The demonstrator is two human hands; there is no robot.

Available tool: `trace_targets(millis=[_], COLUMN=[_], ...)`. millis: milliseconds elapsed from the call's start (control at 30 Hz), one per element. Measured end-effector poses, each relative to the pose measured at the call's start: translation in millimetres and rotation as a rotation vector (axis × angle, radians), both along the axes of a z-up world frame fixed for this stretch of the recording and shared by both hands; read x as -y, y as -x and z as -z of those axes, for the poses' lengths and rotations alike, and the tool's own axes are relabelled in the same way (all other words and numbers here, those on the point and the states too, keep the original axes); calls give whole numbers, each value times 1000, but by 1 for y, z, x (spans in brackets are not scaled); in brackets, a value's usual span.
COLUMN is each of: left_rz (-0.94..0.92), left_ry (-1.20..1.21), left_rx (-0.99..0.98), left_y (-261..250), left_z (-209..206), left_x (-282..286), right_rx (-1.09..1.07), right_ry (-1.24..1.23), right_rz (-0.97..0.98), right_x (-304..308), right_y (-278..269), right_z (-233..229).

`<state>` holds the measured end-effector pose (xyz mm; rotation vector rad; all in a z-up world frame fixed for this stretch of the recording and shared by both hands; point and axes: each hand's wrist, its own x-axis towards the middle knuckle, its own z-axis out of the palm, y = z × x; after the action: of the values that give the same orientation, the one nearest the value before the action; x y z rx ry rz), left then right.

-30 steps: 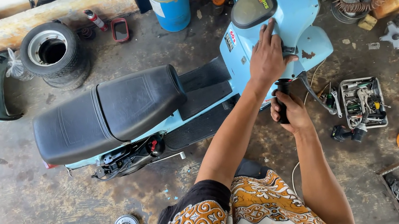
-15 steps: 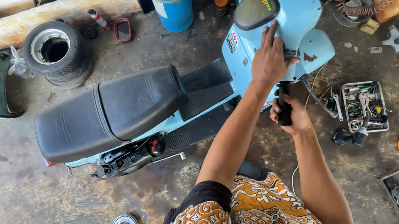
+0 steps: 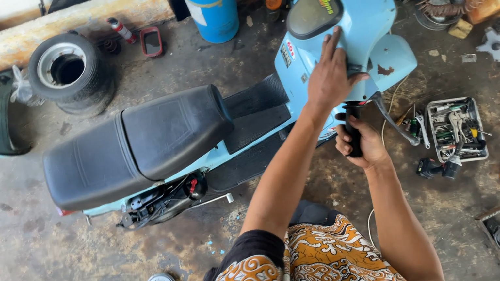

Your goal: The person organizes tools and parts in a workshop, then works on a light blue scooter. They place a seat on the scooter, adjust the handlebar, and handle a circular metal part. The person also opens a toolbox and retrieves a small black object.

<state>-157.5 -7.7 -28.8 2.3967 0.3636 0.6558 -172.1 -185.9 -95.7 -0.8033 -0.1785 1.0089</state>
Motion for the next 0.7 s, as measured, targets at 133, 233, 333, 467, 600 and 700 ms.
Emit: trace_targets(millis=[133, 233, 333, 467, 600, 700], left_rz=[85, -86, -234, -260, -291, -313], left_ry=[-17, -71, -70, -35, -16, -9], left_rx=[134, 117, -2, -4, -42, -44], left_y=[5, 9, 15, 0, -12, -13], left_z=[22, 28, 8, 9, 19, 19], left_x=[-30, -47, -61, -81, -84, -82], right_rx=[47, 80, 62, 99, 127, 132], right_ry=[56, 72, 54, 92, 149, 169], right_rz=[127, 163, 171, 200, 203, 223], right_x=[-1, 0, -2, 1, 6, 8], right_y=[0, 4, 7, 3, 4, 1], right_z=[15, 13, -3, -5, -21, -14])
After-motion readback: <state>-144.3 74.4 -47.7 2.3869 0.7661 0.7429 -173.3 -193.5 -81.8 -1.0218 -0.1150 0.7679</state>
